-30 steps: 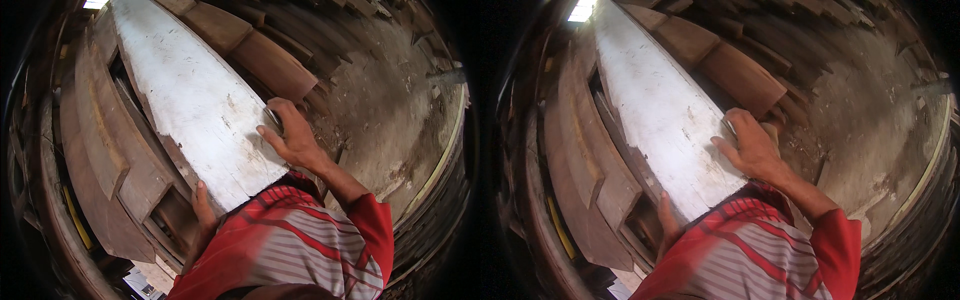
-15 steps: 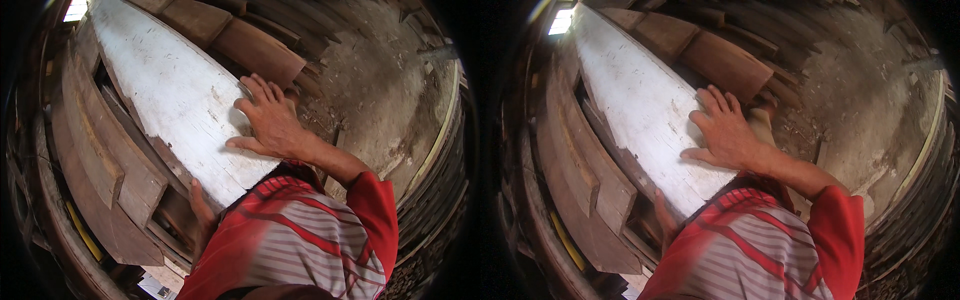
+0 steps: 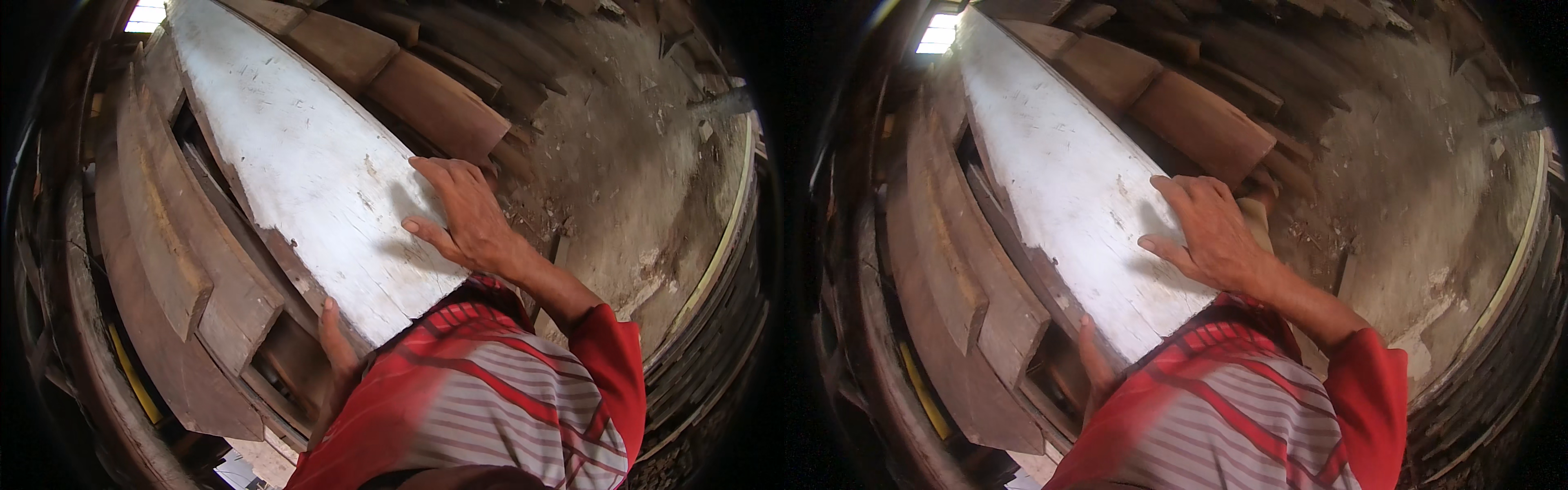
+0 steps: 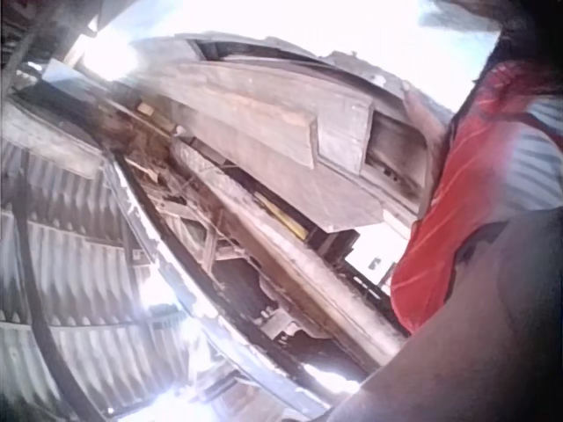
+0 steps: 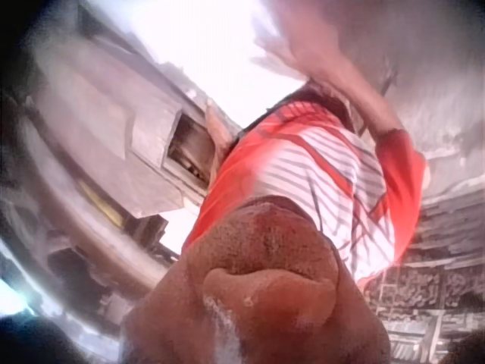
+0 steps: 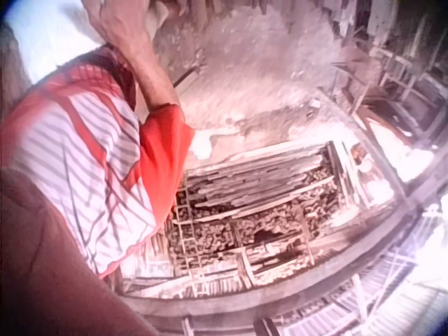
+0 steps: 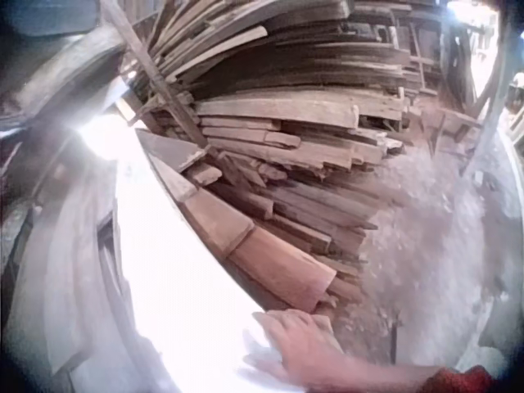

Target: The person sorts wooden planks by hand, lifting, turning over, feeling the surfaces, and rearranging the planks from a stack.

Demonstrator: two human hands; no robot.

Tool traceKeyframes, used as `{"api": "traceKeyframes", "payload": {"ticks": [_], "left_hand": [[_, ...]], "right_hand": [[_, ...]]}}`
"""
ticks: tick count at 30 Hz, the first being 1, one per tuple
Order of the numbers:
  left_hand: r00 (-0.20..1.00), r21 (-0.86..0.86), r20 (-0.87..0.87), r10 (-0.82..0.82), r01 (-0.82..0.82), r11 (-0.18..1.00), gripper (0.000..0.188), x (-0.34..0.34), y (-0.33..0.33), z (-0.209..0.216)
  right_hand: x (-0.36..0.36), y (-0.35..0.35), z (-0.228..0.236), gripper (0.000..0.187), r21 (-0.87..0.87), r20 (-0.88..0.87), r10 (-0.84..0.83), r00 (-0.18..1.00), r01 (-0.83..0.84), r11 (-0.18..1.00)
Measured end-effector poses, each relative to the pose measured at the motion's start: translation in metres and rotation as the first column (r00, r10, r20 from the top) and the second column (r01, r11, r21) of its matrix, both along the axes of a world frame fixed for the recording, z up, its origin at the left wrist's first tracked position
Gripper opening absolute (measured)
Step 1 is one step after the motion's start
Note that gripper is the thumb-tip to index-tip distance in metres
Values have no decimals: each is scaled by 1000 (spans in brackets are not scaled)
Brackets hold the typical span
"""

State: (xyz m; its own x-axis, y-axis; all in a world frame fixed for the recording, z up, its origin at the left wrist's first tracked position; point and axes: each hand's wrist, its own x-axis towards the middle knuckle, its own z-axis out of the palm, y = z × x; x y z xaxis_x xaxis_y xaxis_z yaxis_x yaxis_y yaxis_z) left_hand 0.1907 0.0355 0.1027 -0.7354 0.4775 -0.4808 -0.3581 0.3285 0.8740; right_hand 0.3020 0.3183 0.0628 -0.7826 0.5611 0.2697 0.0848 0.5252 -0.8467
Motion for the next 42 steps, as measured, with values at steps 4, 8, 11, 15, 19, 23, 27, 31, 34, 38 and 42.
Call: {"api": "traceKeyframes", "payload": {"ticks": [4, 8, 11, 15, 19, 23, 27, 31, 34, 38, 42], "left_hand": [[909, 96, 358, 213, -262, 960, 73, -9, 2, -2], [933, 66, 238, 272, -294, 953, 83, 0, 10, 7], [972, -53, 17, 234, -233, 971, 65, 8, 17, 11], [932, 31, 164, 325, -334, 942, 105, -2, 11, 8], [784, -230, -554, -281, 181, 956, 79, -9, -35, -19], [124, -452, -864, -487, 233, 861, 65, -18, -52, -40], [895, -337, -370, -249, 121, 934, 63, -4, -11, -2], [974, -37, 86, 211, -208, 977, 60, 3, 18, 9], [963, -44, 77, 259, -256, 966, 59, 3, 19, 11], [984, -71, 20, 179, -177, 982, 60, 3, 24, 15], [987, -75, 5, 163, -163, 984, 60, 5, 24, 16]], "right_hand": [[0, -7, 4, 64, -5, -24, -36, 999, 36, 999], [-3, -7, 2, 59, 127, 17, -116, 993, 113, 985], [1, 2, 0, 57, 37, 2, -86, 996, 85, 996], [-1, 13, -12, 56, 21, -56, -195, 979, 197, 980], [-8, 19, -8, 58, -221, -162, -130, 978, 93, 971], [-20, 18, -5, 58, -414, -53, -8, 999, -15, 910], [-26, 19, -30, 57, -368, -77, -12, 997, -17, 930], [-23, 16, -27, 57, -93, -134, -186, 973, 175, 980], [-22, 21, -24, 58, -72, -202, -179, 963, 167, 983], [-20, 28, -21, 61, -534, -143, -39, 989, -44, 845], [-14, 44, -31, 53, -516, -66, 152, 986, -164, 841]]}}
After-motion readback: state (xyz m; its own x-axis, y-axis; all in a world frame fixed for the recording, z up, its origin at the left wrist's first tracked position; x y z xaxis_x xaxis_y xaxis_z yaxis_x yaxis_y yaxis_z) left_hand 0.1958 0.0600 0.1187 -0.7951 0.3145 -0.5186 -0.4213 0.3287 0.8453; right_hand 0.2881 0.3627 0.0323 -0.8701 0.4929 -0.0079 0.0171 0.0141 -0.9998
